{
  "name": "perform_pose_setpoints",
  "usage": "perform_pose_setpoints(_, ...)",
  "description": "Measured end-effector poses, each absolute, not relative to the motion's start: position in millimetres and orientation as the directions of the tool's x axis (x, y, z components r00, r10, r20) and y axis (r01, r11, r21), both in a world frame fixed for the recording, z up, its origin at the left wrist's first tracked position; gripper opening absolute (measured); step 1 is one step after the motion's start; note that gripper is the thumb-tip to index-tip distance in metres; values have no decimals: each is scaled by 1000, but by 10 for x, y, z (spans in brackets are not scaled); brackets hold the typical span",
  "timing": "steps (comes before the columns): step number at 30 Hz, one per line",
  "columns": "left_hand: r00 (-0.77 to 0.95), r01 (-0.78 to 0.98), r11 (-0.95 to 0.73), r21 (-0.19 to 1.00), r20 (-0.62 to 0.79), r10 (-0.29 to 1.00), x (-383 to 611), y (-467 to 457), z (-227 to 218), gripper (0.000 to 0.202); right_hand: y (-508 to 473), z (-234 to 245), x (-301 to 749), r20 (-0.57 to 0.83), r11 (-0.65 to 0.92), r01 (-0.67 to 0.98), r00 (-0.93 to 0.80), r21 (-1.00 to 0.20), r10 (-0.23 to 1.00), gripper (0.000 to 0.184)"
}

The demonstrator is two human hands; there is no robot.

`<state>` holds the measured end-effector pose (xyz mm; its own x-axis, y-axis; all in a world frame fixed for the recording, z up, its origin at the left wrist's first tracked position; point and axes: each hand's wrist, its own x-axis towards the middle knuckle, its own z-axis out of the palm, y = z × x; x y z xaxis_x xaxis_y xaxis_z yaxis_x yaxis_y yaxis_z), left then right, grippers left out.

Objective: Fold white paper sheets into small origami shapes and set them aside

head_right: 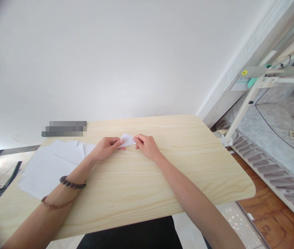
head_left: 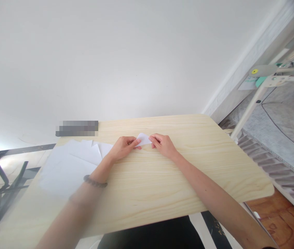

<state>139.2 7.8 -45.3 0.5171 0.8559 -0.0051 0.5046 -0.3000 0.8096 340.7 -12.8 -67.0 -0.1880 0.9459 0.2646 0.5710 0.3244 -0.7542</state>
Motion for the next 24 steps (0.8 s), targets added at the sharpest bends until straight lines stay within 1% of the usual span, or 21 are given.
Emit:
perform_pose_setpoints(3,575,470,-299,831,-31,818,1367,77,-419,48,-133,-673,3409,266,316,562,-172,-765,949,29)
perform_pose_setpoints(6,578,466,-292,835,-37,815,1352,83,-409,47,-134,-673,3408,274,324,566,-175,-758,946,29)
perform_pose_setpoints(10,553,512,-327,794,-14,833,1351,93,-438,47,-132,-670,3408,288,341,578,-186,-742,940,29)
perform_pose_setpoints(13,544,557,-355,751,-7,839,1364,91,-459,48,-130,-670,3410,279,329,567,-177,-755,944,29)
perform_pose_setpoints(15,537,569,-391,723,34,843,1382,82,-465,45,-127,-673,3411,265,314,547,-169,-776,949,29)
perform_pose_setpoints(17,514,552,-453,700,142,846,1401,71,-467,40,-121,-681,3412,254,304,522,-166,-797,953,29)
perform_pose_setpoints(19,502,543,-512,666,232,833,1415,61,-468,53,-114,-692,3411,253,302,497,-165,-814,953,28)
perform_pose_setpoints(20,507,548,-535,643,253,824,1418,58,-469,59,-112,-698,3410,253,301,484,-164,-821,954,27)
perform_pose_setpoints(21,518,558,-551,620,258,815,1418,56,-471,61,-111,-702,3409,252,299,474,-161,-828,954,28)
perform_pose_setpoints(24,539,590,-565,577,239,807,1414,61,-481,53,-118,-699,3408,234,275,437,-148,-856,961,30)
